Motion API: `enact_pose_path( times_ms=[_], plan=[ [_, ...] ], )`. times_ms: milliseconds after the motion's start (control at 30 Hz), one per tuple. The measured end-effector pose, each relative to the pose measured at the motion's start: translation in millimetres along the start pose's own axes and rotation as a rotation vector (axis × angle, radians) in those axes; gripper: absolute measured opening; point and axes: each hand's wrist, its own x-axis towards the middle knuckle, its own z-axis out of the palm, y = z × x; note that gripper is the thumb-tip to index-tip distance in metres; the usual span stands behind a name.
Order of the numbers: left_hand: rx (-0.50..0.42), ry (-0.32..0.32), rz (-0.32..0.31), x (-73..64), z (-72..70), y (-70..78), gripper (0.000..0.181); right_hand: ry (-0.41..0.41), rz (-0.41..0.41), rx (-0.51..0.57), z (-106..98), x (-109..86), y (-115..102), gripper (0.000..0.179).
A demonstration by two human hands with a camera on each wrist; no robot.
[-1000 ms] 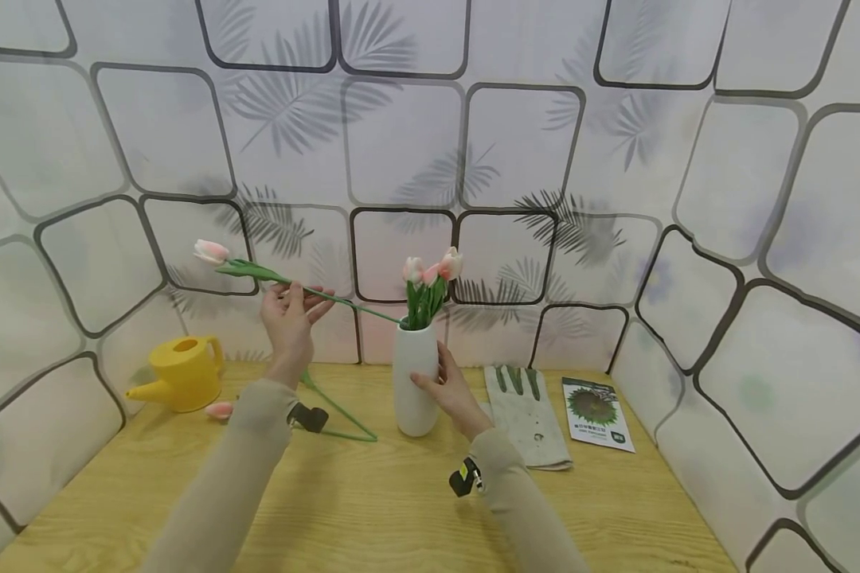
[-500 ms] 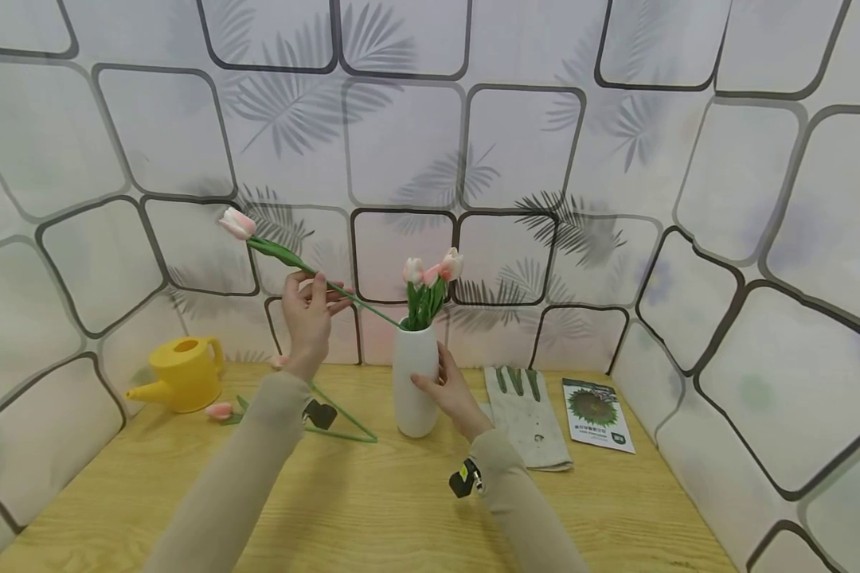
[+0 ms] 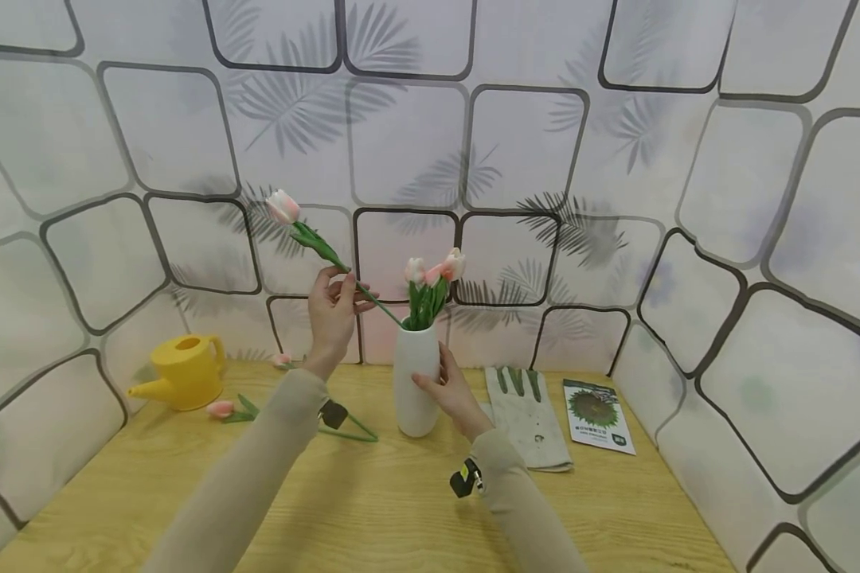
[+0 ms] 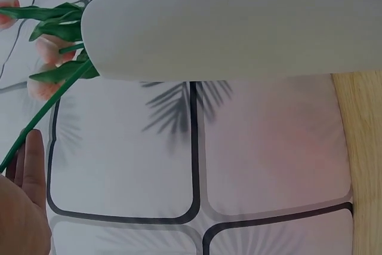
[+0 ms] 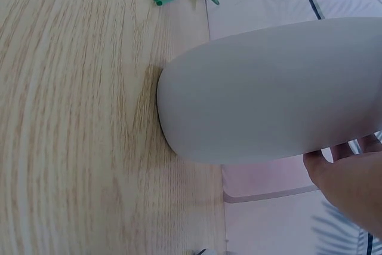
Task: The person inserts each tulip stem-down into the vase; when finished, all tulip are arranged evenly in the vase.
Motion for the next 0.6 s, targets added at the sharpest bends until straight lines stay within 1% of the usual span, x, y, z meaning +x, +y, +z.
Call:
enact_pose_path(
  times_ms=[167, 367, 467, 600],
  plan=[
    [0.052, -0.045, -0.018, -1.8, 6.3, -3.1, 0.022, 0.004, 0.002, -0.008, 0.2, 0.8, 0.1, 0.088],
    [0.118, -0.092, -0.045, -5.5, 16.2, -1.2, 0.029, 0.002, -0.007, -0.006, 0.2, 0.4, 1.2, 0.088],
    [0.168, -0.126, -0.047, -6.4, 19.4, -1.3, 0.028, 0.002, -0.010, -0.006, 0.4, 1.5, 1.6, 0.088],
    [0.227, -0.165, -0.035, -7.5, 22.8, -4.1, 0.027, 0.004, -0.013, -0.005, 0.7, 1.5, 1.1, 0.088]
  ],
)
